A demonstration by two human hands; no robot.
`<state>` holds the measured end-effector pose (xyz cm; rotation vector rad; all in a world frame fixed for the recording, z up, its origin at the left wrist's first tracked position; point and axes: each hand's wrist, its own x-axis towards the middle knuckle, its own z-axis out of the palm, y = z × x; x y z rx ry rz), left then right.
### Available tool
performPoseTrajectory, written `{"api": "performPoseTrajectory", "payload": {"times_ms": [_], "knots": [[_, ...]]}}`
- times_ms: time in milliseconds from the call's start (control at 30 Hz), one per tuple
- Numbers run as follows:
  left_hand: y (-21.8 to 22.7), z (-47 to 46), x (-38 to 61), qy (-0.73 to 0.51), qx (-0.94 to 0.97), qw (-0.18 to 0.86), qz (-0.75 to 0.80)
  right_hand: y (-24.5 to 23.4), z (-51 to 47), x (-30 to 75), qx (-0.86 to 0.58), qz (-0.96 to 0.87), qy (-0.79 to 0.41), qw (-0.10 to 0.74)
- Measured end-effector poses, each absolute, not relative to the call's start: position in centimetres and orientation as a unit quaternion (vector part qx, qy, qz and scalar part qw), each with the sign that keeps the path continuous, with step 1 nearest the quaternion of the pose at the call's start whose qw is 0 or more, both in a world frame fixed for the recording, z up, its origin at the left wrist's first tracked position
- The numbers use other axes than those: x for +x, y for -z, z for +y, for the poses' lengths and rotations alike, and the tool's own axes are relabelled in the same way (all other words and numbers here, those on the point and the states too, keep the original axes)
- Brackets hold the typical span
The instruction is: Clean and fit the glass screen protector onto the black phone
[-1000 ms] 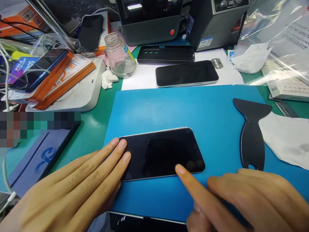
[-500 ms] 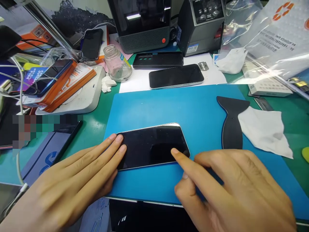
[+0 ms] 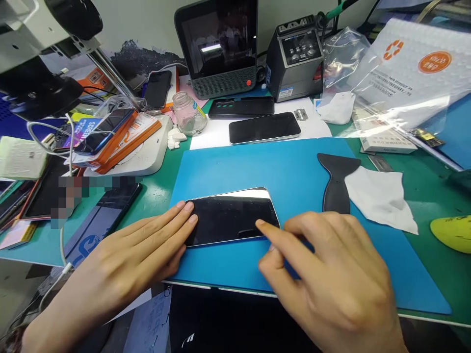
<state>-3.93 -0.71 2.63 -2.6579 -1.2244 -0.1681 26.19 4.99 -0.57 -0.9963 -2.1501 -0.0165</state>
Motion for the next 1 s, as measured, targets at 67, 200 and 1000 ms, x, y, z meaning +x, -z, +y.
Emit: {"api": "performPoseTrajectory", "payload": {"times_ms": [67,200,1000], "knots": [[-2.58,-0.69,-3.92,0.063,-0.903,0.113,-0.411,0.58,5.02,26.23,-0.435,-0.816,-0.006,0.381],[-2.7,-0.76,-3.83,0.066,-0.902,0.12,-0.409,0.83,5.3,26.26,-0.464,-0.805,-0.048,0.367],[-3.0,-0.53,-3.28,0.069,-0.911,0.159,-0.375,1.0,5.31,26.69,-0.43,-0.842,0.002,0.327]]}}
